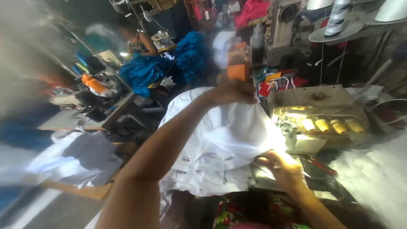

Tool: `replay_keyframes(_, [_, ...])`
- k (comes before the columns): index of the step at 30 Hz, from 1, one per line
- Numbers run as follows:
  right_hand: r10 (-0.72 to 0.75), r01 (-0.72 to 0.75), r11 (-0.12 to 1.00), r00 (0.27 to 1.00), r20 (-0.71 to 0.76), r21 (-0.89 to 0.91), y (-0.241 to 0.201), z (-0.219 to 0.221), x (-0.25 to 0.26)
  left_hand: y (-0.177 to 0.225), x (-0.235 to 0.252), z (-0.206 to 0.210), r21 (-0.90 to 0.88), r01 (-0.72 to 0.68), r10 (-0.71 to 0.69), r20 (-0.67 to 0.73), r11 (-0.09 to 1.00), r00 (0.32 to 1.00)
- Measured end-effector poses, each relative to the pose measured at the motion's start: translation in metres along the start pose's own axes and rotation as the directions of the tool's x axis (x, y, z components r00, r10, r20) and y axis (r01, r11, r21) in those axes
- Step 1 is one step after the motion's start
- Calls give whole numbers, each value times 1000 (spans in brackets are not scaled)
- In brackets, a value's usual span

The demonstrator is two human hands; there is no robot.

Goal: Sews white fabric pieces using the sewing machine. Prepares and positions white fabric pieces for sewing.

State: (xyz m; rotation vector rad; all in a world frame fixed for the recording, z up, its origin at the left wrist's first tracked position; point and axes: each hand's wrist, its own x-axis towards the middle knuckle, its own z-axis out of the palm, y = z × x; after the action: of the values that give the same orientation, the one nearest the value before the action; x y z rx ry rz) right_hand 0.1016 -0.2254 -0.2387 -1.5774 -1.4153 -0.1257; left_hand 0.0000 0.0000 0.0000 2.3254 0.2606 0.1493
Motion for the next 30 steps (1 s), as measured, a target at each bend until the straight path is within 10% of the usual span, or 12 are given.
replay_keyframes(3, [30, -59, 995, 946, 321, 80, -27, 41, 21, 49, -26, 26, -237, -156, 184, 105, 959, 977])
replay_keyframes(9, [95, -191, 981, 630, 771, 35, -17, 70, 30, 44, -46, 16, 141, -198, 159, 248, 970, 956])
replay_keyframes(13, [-7, -21, 990, 981, 193, 141, -8, 33, 1, 21, -63, 10, 77, -80, 66, 170, 994, 983])
replay_keyframes(15, [5, 4, 994, 997, -78, 111, -8, 8, 13, 15, -65, 15, -15, -90, 91, 112, 996, 990])
replay_keyframes(30, [-18, 24, 984, 999, -34, 176, -7, -43, 57, -12, -48, 53, -585, -180, 248, 37, 791, 968])
